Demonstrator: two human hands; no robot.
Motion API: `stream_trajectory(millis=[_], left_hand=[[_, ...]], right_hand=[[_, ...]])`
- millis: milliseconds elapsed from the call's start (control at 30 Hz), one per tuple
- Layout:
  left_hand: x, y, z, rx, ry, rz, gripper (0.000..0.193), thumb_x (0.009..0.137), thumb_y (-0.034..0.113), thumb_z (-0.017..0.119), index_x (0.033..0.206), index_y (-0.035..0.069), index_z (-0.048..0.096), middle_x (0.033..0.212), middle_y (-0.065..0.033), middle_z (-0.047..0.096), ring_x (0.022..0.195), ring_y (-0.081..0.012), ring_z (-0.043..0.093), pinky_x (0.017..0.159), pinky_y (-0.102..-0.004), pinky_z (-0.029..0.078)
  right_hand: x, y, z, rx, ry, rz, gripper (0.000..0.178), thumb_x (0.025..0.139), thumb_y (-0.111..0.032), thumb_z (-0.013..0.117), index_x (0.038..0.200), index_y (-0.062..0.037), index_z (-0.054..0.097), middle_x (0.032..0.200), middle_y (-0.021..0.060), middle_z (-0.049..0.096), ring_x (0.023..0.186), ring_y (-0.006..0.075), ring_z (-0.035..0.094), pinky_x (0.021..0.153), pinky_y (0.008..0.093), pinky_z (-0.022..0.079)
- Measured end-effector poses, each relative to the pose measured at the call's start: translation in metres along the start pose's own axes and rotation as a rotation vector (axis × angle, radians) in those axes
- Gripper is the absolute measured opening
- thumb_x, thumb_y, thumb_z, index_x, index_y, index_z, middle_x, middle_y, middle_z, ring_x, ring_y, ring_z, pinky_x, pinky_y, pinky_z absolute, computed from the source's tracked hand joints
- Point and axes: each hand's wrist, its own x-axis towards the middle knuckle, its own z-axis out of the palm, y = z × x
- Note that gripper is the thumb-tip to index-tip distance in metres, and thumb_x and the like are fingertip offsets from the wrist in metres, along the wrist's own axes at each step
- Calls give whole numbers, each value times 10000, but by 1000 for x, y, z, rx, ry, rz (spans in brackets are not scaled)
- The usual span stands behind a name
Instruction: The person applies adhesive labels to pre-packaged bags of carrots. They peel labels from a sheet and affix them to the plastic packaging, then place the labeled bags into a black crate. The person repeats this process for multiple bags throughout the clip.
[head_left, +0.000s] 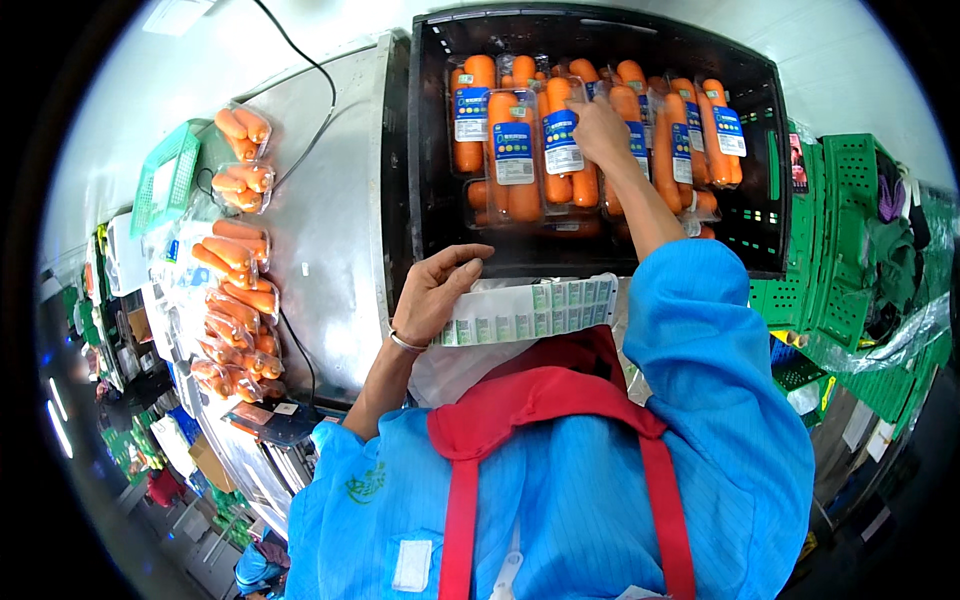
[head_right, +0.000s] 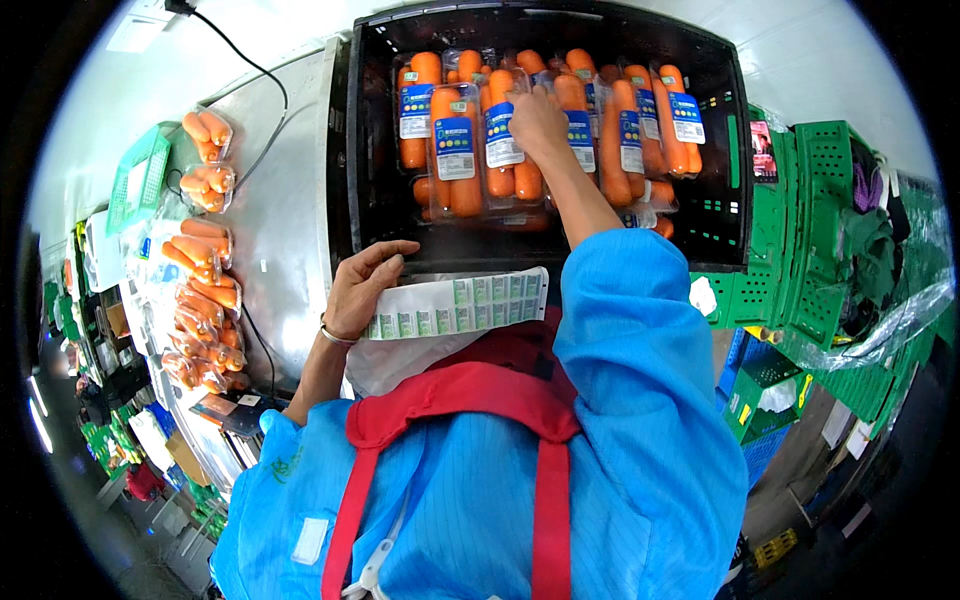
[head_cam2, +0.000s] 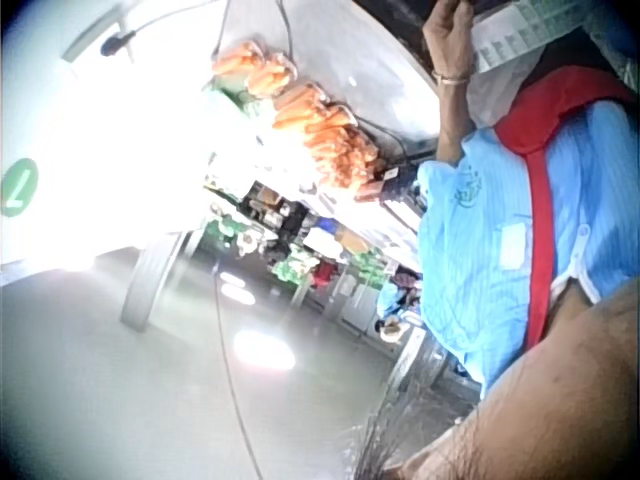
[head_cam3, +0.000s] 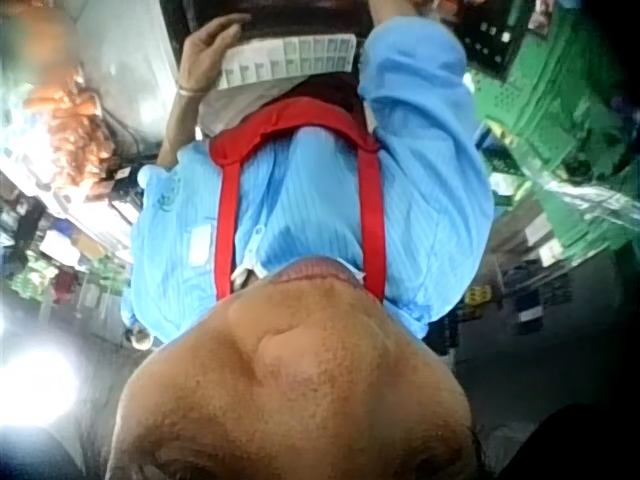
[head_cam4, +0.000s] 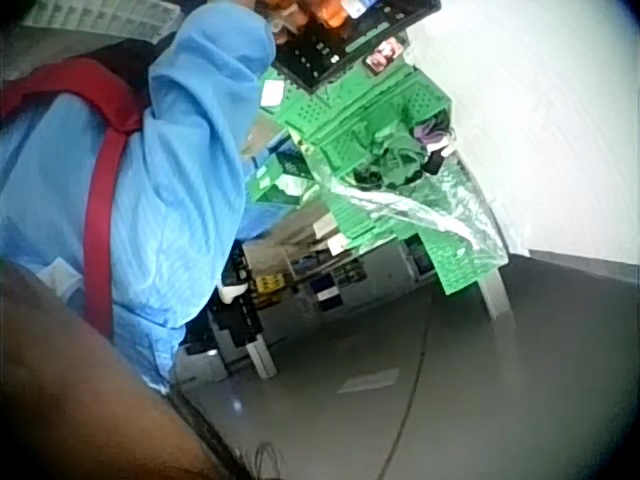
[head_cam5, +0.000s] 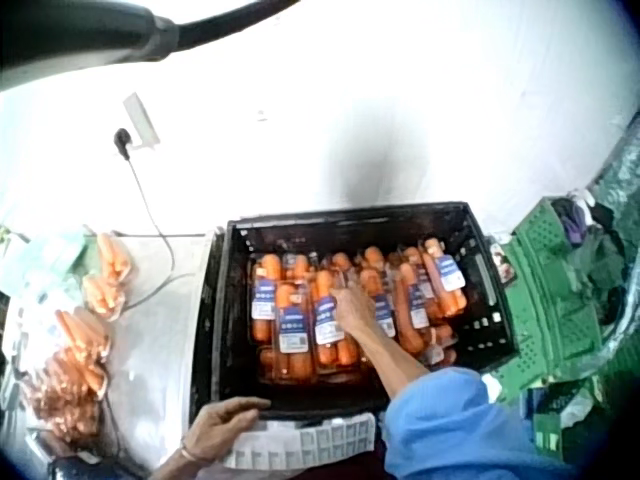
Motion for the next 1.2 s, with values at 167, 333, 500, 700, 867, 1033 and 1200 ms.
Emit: stream_trajectory(millis=[167,333,500,700,867,1033,1200], left_hand=[[-1,4,6,-15,-2,18,295,886,202,527,1105,13,585,641,35,501,589,-26,429,523,-181,349],[1,3,12,-45,-16,-16,293,892,189,515,1114,9,581,643,62,467,564,-14,394,506,-170,327],[5,11,24,-34,-43,-35,296,885,202,537,1108,13,584,661,35,510,596,-21,428,522,-175,350],[7,13,28,6,-29,-37,292,885,201,537,1099,11,589,691,12,549,612,-33,454,542,-184,379],[5,10,29,-27,-4,-45,286,883,195,540,1099,15,591,700,6,551,609,-37,446,537,-184,372],[4,11,31,-32,18,-24,284,882,192,543,1099,16,593,685,20,538,610,-33,435,535,-180,362],[4,11,32,-31,13,-23,279,880,183,544,1097,15,593,690,22,534,621,-32,439,548,-176,367]], right_hand=[[19,61,-23,1049,12,206,233,827,-200,562,985,-50,645,771,35,589,664,145,564,603,254,427],[19,106,-48,1285,-102,359,251,797,-138,609,1038,-73,577,823,6,566,659,85,501,553,221,379],[27,96,-47,893,-168,163,340,758,0,554,1095,-39,530,927,17,505,834,123,496,711,247,411],[49,85,-42,664,-258,-67,366,742,64,502,1090,-47,527,979,45,508,985,180,491,853,292,401],[51,78,-23,261,-157,-227,313,741,64,513,1031,-53,527,1064,116,501,1052,259,490,881,363,404],[24,73,-12,-24,108,-381,364,721,-55,635,1055,-57,489,1055,152,466,1025,361,473,838,409,428],[19,87,-20,290,248,-96,423,731,-120,663,1098,-65,462,1053,183,449,1021,385,468,839,430,425]])
